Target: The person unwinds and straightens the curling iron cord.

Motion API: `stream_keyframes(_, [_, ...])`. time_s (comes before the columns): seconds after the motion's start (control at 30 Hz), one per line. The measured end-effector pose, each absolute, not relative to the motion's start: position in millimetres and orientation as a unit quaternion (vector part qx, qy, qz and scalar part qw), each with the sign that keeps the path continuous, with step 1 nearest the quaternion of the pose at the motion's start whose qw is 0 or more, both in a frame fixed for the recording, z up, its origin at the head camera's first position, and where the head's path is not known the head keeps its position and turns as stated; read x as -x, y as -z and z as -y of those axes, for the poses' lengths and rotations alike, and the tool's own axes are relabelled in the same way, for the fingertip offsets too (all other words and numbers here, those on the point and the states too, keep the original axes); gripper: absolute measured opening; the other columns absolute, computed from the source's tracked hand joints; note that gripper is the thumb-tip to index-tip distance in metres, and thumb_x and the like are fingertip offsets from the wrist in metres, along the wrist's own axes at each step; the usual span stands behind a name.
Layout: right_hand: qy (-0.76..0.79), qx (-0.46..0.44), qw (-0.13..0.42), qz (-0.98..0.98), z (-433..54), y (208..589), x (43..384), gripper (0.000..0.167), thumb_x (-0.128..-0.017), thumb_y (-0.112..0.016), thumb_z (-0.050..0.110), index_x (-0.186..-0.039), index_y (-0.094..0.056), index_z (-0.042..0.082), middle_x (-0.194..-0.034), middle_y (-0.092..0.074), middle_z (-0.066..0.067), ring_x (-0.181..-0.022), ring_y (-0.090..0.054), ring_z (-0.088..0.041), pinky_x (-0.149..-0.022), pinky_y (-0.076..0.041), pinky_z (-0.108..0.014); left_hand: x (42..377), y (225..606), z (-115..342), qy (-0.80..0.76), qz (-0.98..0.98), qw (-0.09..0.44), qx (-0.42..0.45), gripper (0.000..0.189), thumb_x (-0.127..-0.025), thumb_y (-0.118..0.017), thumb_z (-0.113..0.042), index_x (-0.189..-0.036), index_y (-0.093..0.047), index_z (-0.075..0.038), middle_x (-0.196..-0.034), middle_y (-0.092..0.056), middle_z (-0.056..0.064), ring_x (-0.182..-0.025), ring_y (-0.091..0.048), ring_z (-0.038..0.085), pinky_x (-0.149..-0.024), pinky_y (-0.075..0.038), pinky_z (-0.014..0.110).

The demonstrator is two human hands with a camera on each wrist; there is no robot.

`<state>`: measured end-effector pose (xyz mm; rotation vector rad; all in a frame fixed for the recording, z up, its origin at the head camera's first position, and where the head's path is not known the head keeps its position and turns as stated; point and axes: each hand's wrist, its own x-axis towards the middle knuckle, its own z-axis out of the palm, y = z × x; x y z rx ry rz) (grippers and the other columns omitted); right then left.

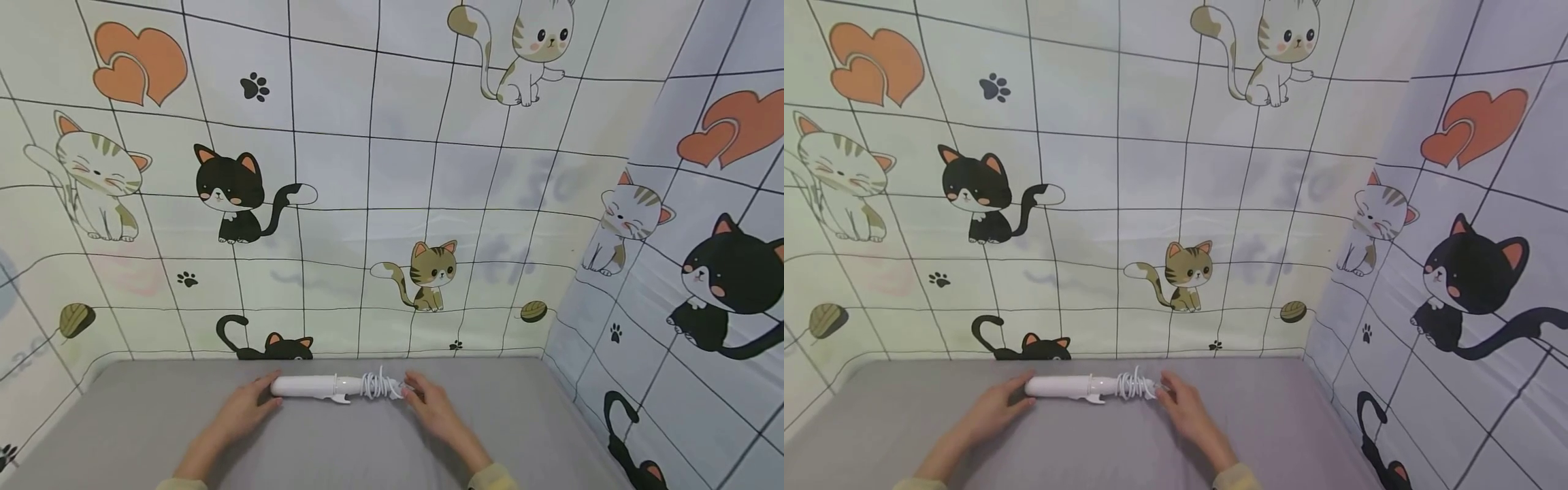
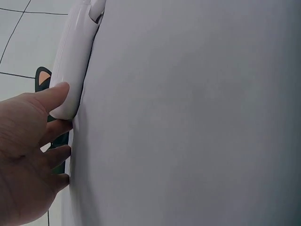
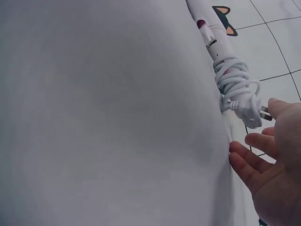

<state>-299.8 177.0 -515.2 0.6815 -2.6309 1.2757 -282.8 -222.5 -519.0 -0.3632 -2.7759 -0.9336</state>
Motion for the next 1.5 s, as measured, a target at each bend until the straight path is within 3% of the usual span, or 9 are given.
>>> stream_keyframes(0.33, [-0.456, -0.206, 0.041, 0.865, -175, 521, 302, 0.048, -0.107, -0.057, 0.027, -0.137, -0.054, -0.011, -0.128, -0.065, -0.028, -0.116, -0.065, -0.041, -0.095, -0.060, -0.044, 286, 521, 219, 0.338, 0.932, 0.082, 0.100, 0.056, -0.093, -0.075, -0.015, -0.142, -0.055, 0.004, -0.137, -0.058, 0.032, -0.127, -0.051, 0.055, -0.108, -0.040, 0.069])
stream_keyframes(0.53, [-0.442, -0.201, 0.038, 0.873, -174, 522, 305, 0.047, -0.107, -0.056, 0.028, -0.139, -0.056, -0.007, -0.129, -0.067, -0.023, -0.118, -0.064, -0.039, -0.101, -0.055, -0.052, 290, 520, 218, 0.356, 0.927, 0.080, 0.082, 0.053, -0.094, -0.074, -0.019, -0.141, -0.058, 0.001, -0.139, -0.056, 0.032, -0.128, -0.048, 0.058, -0.108, -0.036, 0.074])
stream_keyframes(0.97, [-0.448, -0.209, 0.030, 0.869, -170, 525, 305, 0.047, -0.108, -0.055, 0.030, -0.141, -0.057, -0.005, -0.137, -0.062, -0.022, -0.127, -0.057, -0.041, -0.107, -0.048, -0.058, 295, 528, 220, 0.403, 0.908, 0.088, 0.070, 0.051, -0.090, -0.075, -0.007, -0.137, -0.061, 0.004, -0.136, -0.057, 0.032, -0.131, -0.046, 0.056, -0.111, -0.035, 0.071])
stream_keyframes(1.1, [-0.455, -0.211, 0.025, 0.865, -171, 526, 304, 0.047, -0.107, -0.058, 0.027, -0.140, -0.057, -0.006, -0.132, -0.066, -0.020, -0.120, -0.061, -0.034, -0.103, -0.054, -0.047, 294, 526, 219, 0.416, 0.902, 0.084, 0.071, 0.050, -0.089, -0.076, -0.004, -0.136, -0.061, 0.005, -0.135, -0.059, 0.032, -0.131, -0.048, 0.054, -0.112, -0.037, 0.068])
stream_keyframes(1.27, [-0.468, -0.208, 0.019, 0.858, -169, 521, 302, 0.045, -0.105, -0.060, 0.022, -0.137, -0.057, -0.010, -0.106, -0.074, -0.012, -0.091, -0.061, -0.014, -0.081, -0.053, -0.026, 294, 523, 217, 0.417, 0.902, 0.092, 0.067, 0.050, -0.085, -0.078, -0.001, -0.132, -0.064, 0.006, -0.130, -0.062, 0.031, -0.126, -0.054, 0.051, -0.108, -0.043, 0.065])
stream_keyframes(1.33, [-0.472, -0.206, 0.015, 0.857, -168, 519, 301, 0.045, -0.105, -0.061, 0.020, -0.137, -0.057, -0.011, -0.098, -0.074, -0.010, -0.084, -0.059, -0.012, -0.077, -0.051, -0.024, 294, 523, 217, 0.417, 0.902, 0.093, 0.065, 0.049, -0.084, -0.078, 0.000, -0.132, -0.064, 0.006, -0.129, -0.063, 0.031, -0.125, -0.056, 0.050, -0.107, -0.045, 0.064])
stream_keyframes(1.5, [-0.482, -0.194, 0.008, 0.854, -167, 518, 299, 0.045, -0.104, -0.062, 0.019, -0.135, -0.057, -0.013, -0.097, -0.075, -0.010, -0.086, -0.064, -0.017, -0.078, -0.054, -0.026, 294, 523, 215, 0.435, 0.894, 0.091, 0.057, 0.049, -0.083, -0.076, 0.003, -0.131, -0.064, 0.007, -0.127, -0.064, 0.031, -0.122, -0.059, 0.047, -0.105, -0.048, 0.061])
